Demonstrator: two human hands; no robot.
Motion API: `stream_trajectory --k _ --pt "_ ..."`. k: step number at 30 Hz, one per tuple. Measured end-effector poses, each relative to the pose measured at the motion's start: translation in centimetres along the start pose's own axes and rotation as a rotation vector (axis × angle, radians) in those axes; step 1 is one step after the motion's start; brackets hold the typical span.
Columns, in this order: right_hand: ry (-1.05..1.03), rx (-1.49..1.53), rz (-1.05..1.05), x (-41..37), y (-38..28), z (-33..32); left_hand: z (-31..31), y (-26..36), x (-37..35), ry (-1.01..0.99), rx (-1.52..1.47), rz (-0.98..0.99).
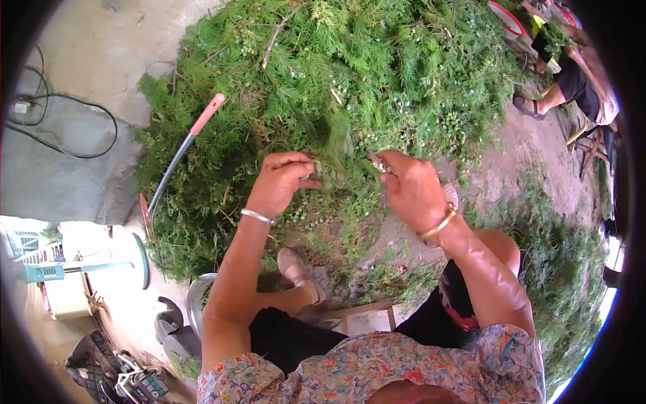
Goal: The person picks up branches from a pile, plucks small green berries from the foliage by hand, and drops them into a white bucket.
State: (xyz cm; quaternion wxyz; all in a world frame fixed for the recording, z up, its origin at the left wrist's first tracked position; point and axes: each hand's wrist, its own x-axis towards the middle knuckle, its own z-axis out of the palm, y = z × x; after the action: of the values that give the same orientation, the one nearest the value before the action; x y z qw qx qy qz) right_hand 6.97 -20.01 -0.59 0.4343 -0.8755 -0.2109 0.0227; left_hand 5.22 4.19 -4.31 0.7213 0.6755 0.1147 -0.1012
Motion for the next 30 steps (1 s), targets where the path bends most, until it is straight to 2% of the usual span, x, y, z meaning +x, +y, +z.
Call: stream_trajectory --k 2,4,5,6,8,10,12,13,15,17,18,20,21,22,25,29,30 --pt "-0.054 -0.076 -0.021 -0.1 -0.3 0.5 0.0 2.0 -2.4 -0.103 -0.4 0.038" --pt "-0.094 0.093 -0.215 -0.1 -0.6 1.4 0.4 2.9 -4.5 -0.127 -0.449 0.078" --pt "-0.272 0.084 -0.191 0.0 -1.8 0.5 1.0 3.6 -5.4 -0.187 -0.503 0.087" --pt "-0.272 0.085 -0.201 -0.1 -2.2 0.7 1.7 4.2 -6.4 -0.248 -0.558 0.095" --pt "-0.418 0.838 -0.012 -0.4 -2.8 1.3 2.7 4.5 -7.4 -0.186 -0.541 0.101" --pt "-0.426 0.709 -0.018 -0.2 -3.2 0.7 2.7 3.9 -7.6 -0.14 -0.64 0.087" --pt "-0.414 0.583 0.03 -0.1 -3.2 1.0 2.9 3.8 -7.4 -0.102 -0.605 0.068" --pt "-0.416 0.581 0.031 -0.2 -3.2 1.4 2.8 3.8 -7.2 -0.095 -0.607 0.062" --pt "-0.332 0.911 0.118 -0.3 -3.1 2.4 3.0 3.8 -6.7 -0.095 -0.608 0.054" --pt "-0.314 0.857 0.15 -0.2 -3.6 2.2 3.3 3.8 -6.3 -0.135 -0.799 -0.01" --pt "-0.301 0.804 0.181 -0.1 -3.8 2.3 3.2 3.7 -6.3 -0.133 -0.802 -0.015" --pt "-0.298 0.712 0.186 0.1 -3.5 2.5 3.1 3.4 -6.1 -0.154 -0.652 -0.024" --pt "-0.292 0.62 0.183 0.3 -3.4 2.6 3.3 4.1 -6.5 -0.101 -0.583 -0.02" --pt "-0.293 0.618 0.186 0.5 -3.0 2.9 3.2 4.1 -6.5 -0.101 -0.587 -0.022" --pt "-0.102 0.767 0.092 0.7 -2.7 3.6 2.7 3.9 -6.4 -0.023 -0.547 0.053" --pt "-0.145 0.674 0.074 1.0 -2.6 3.0 3.7 4.2 -7.0 0.019 -0.605 0.078" --pt "-0.15 0.673 0.075 0.9 -2.8 2.9 4.1 4.2 -7.2 0.033 -0.399 0.152"
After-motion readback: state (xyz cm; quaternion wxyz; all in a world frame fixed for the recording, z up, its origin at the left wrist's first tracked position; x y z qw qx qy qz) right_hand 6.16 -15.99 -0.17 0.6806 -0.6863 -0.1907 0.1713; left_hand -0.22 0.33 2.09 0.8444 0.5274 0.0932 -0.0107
